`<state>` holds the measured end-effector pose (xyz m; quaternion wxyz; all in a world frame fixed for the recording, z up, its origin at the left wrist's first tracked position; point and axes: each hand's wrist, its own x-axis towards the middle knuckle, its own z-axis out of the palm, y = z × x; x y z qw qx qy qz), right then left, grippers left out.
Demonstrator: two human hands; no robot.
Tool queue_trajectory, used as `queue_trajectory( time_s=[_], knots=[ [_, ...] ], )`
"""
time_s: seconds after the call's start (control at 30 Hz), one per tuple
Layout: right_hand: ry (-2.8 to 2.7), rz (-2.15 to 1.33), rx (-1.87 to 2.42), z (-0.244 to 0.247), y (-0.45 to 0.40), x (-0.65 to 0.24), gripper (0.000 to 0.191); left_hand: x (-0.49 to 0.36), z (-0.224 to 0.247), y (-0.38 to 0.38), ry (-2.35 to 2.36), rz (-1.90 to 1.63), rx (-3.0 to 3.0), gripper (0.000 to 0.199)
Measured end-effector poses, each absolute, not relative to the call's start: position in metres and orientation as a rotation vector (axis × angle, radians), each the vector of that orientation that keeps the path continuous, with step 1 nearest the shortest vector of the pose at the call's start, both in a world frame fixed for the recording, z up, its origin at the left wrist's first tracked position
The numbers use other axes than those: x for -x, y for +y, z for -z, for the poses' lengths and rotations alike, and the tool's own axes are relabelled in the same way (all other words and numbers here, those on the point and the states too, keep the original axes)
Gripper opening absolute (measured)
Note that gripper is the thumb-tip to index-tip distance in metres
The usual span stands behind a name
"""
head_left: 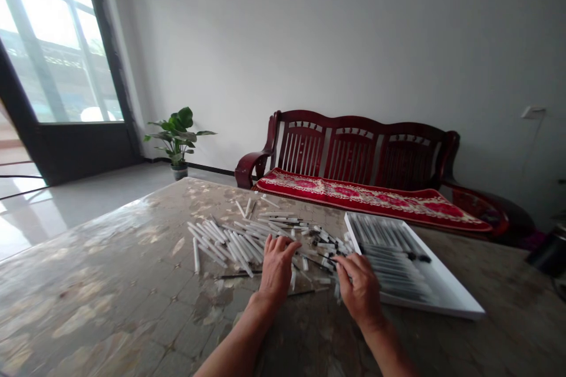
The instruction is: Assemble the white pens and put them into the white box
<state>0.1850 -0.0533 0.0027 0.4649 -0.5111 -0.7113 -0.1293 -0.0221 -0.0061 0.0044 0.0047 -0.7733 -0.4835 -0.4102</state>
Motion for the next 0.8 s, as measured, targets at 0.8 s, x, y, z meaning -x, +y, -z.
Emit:
queue_trajectory(
  time_s=[0.8],
  knots=[
    [-1.202, -0.325, 1.211, 0.006, -0.037, -0.162, 0.033, -0.003, -0.001, -0.018, -1.974, 2.129, 2.372, 0.015]
  ],
)
